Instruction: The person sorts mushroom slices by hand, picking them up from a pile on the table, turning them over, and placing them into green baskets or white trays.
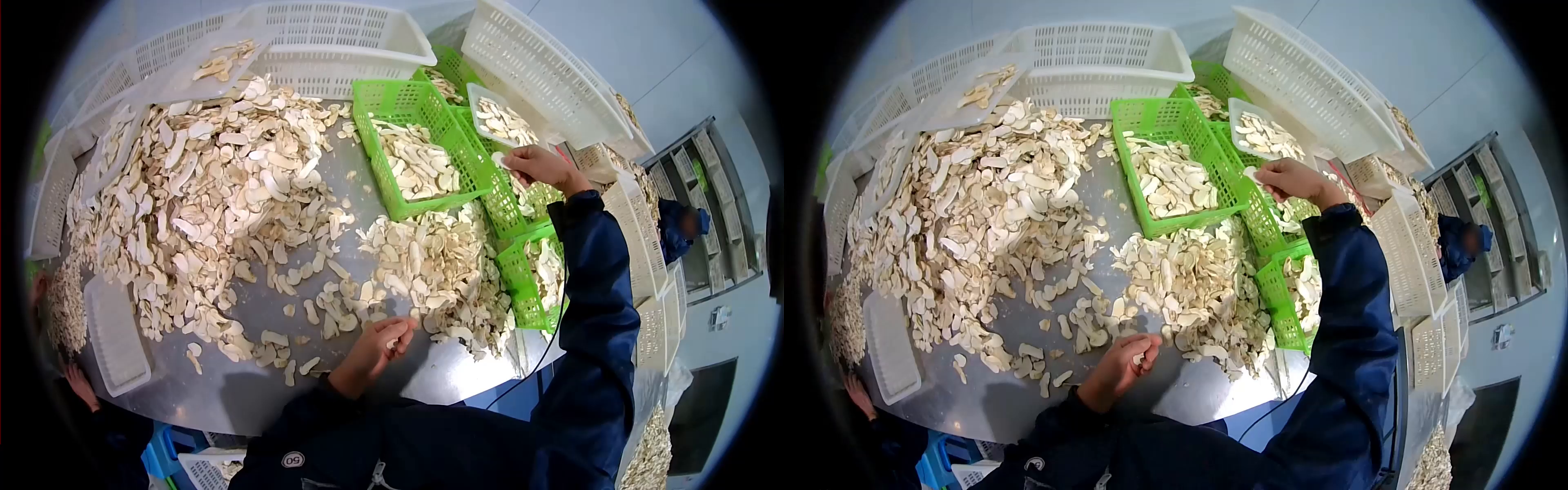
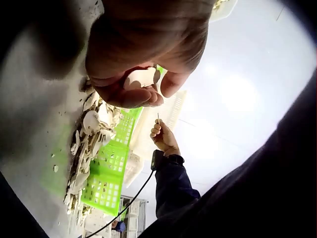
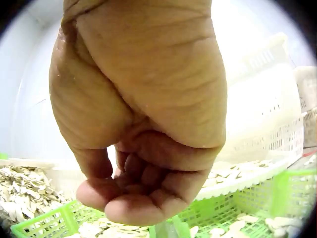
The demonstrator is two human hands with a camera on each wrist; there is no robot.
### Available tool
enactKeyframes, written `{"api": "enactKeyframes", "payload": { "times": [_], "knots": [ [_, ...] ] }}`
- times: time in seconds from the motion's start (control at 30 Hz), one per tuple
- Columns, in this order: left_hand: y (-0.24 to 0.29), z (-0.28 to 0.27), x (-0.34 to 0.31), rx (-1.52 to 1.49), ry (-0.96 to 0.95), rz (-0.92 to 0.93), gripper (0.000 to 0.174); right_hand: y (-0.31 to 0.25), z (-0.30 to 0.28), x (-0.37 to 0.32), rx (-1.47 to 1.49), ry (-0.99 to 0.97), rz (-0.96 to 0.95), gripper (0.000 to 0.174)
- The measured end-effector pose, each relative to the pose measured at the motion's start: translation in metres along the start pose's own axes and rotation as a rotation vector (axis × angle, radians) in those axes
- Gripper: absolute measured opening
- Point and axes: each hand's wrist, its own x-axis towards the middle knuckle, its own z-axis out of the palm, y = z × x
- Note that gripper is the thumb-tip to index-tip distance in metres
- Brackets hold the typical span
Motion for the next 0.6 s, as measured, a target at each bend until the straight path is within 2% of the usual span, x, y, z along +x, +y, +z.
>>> {"api": "enactKeyframes", "payload": {
  "times": [0.1, 0.13, 0.17, 0.2, 0.23, 0.3, 0.33, 0.37, 0.4, 0.5, 0.53, 0.57, 0.6],
  "knots": [
    [0.001, 0.002, -0.002, -0.011, -0.001, -0.006, 0.026, 0.006, -0.017, -0.009, -0.23, 0.083, 0.062, 0.035],
    [0.001, 0.002, -0.001, -0.001, -0.038, -0.017, 0.027, 0.006, -0.018, -0.015, -0.373, 0.2, 0.213, 0.033],
    [0.002, -0.001, 0.001, 0.004, -0.065, -0.023, 0.028, 0.026, -0.023, -0.017, -0.381, 0.284, 0.201, 0.034],
    [0.0, -0.005, -0.001, 0.003, -0.076, -0.028, 0.029, 0.025, -0.025, -0.024, -0.657, 0.31, 0.167, 0.031],
    [-0.004, -0.011, 0.0, -0.083, -0.127, -0.009, 0.032, 0.041, -0.025, -0.03, -0.624, 0.414, 0.125, 0.03],
    [-0.012, -0.019, 0.005, -0.256, -0.216, 0.034, 0.038, 0.034, -0.012, -0.044, -0.837, 0.461, 0.021, 0.031],
    [-0.011, -0.015, 0.005, -0.323, -0.212, 0.087, 0.043, 0.012, 0.0, -0.053, -0.858, 0.396, -0.033, 0.033],
    [-0.009, -0.011, 0.006, -0.386, -0.216, 0.14, 0.047, -0.009, 0.019, -0.067, -0.667, 0.404, -0.093, 0.032],
    [-0.006, -0.014, 0.008, -0.407, -0.291, 0.186, 0.056, -0.04, 0.041, -0.084, -0.641, 0.373, -0.127, 0.032],
    [0.008, 0.004, 0.0, -0.628, -0.06, 0.103, 0.067, -0.063, 0.095, -0.127, -0.656, 0.317, -0.255, 0.031],
    [0.002, -0.004, 0.004, -0.641, -0.126, 0.124, 0.076, -0.08, 0.117, -0.145, -0.592, 0.276, -0.185, 0.03],
    [0.004, -0.001, 0.002, -0.608, -0.126, 0.125, 0.076, -0.091, 0.136, -0.162, -0.519, 0.224, -0.144, 0.031],
    [0.007, 0.003, 0.0, -0.577, -0.126, 0.128, 0.077, -0.085, 0.155, -0.175, -0.484, 0.185, -0.188, 0.034]
  ]
}}
